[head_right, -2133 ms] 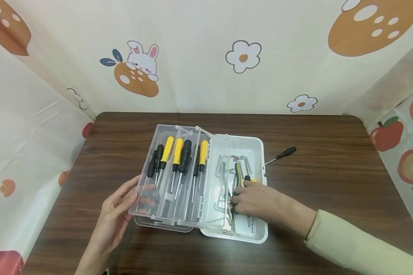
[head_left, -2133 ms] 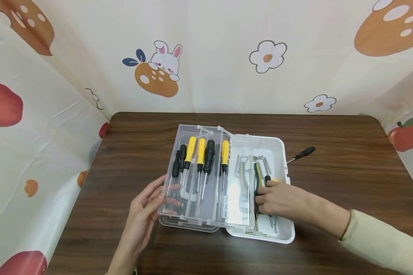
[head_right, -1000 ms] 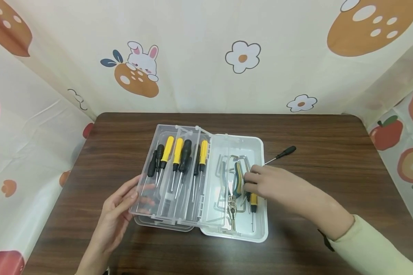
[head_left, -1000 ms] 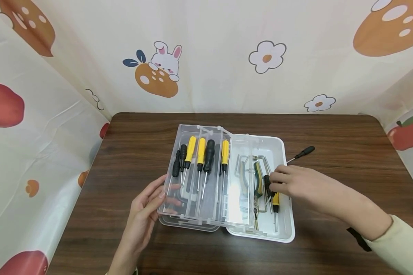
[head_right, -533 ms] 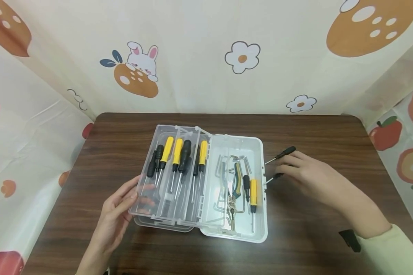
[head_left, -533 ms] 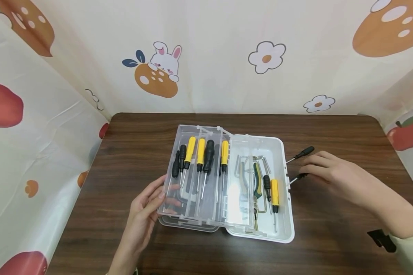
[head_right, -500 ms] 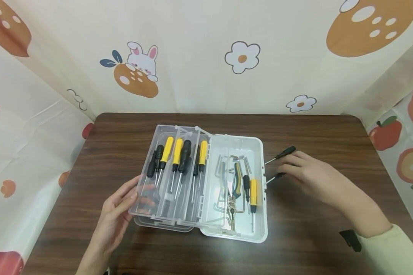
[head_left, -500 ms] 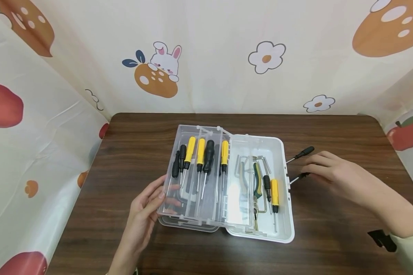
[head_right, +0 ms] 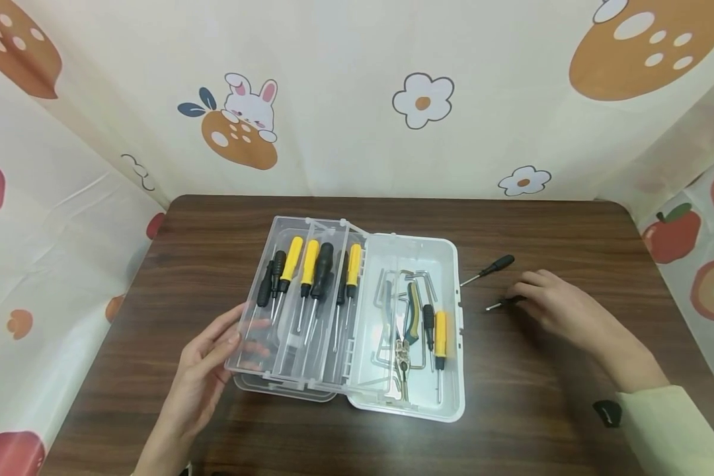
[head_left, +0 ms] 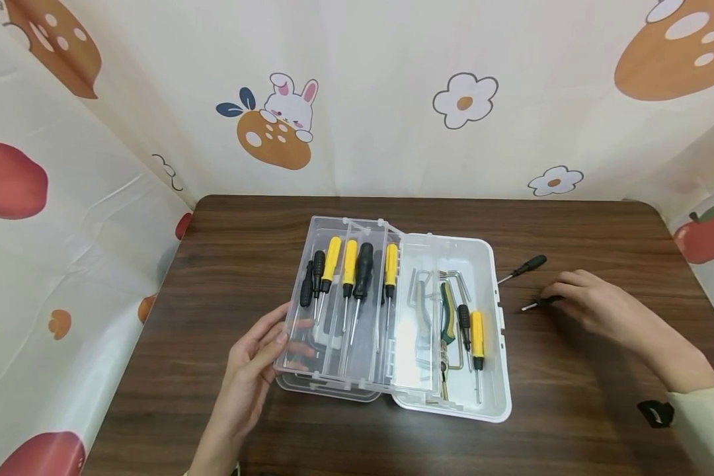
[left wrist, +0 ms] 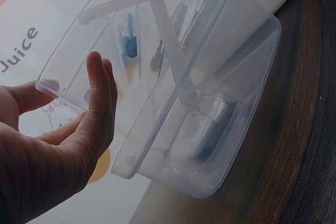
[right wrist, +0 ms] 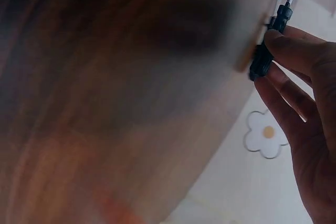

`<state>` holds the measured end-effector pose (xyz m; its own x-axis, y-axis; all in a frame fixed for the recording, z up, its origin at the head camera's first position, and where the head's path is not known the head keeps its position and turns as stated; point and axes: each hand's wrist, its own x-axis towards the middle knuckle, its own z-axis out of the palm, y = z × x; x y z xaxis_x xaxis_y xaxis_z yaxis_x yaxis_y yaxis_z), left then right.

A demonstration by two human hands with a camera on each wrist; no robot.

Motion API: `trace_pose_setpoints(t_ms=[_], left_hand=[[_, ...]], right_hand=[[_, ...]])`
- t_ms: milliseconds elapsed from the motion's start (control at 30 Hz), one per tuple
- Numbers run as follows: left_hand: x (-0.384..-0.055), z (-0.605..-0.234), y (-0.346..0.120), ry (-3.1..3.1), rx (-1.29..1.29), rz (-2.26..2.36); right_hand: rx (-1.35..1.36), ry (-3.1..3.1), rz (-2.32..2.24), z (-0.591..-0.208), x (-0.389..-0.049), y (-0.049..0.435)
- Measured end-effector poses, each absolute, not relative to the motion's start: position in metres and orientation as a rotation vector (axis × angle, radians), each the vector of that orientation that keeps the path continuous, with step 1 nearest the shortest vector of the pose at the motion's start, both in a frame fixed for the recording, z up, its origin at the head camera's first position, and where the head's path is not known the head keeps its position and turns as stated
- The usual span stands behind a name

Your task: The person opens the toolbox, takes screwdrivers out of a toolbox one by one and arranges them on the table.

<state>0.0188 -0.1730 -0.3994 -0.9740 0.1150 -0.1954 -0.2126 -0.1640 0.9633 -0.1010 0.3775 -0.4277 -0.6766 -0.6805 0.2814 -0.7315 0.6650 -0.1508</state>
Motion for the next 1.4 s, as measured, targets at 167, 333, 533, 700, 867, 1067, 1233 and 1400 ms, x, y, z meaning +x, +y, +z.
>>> trace_pose_setpoints(t_ms=[167,333,533,700,867,1067,1233,1400], left_hand=[[0.019,-0.399,-0.173,1.871,-0.110,2.247],[0.019,-0.399,-0.173,1.877,-0.116,2.241],[0.019,-0.400,-0.173,1.880,-0.114,2.242],[0.019,-0.401,-0.173,1.877,-0.095,2.256],[0.019,-0.401,-0.173,1.870,-0.086,2.268],[0.019,-0.400,-0.173,1.871,-0.095,2.262],[0.019,-0.400,-0.173,1.872,-0.081,2.264],[0.019,-0.401,-0.174,1.870,-0.080,2.258]], right_hand=[[1.143,-2.697,0.349,-0.439,-0.103,0.382],[1.135,-2.708,0.328,-0.443,-0.103,0.382],[1.127,-2.718,0.320,-0.442,-0.104,0.381],[1.148,-2.717,0.324,-0.438,-0.104,0.378],[1.165,-2.673,0.383,-0.422,-0.100,0.364],[1.273,-2.537,0.458,-0.393,-0.099,0.330],[1.344,-2.478,0.491,-0.377,-0.098,0.303],[1.412,-2.476,0.439,-0.371,-0.097,0.284]])
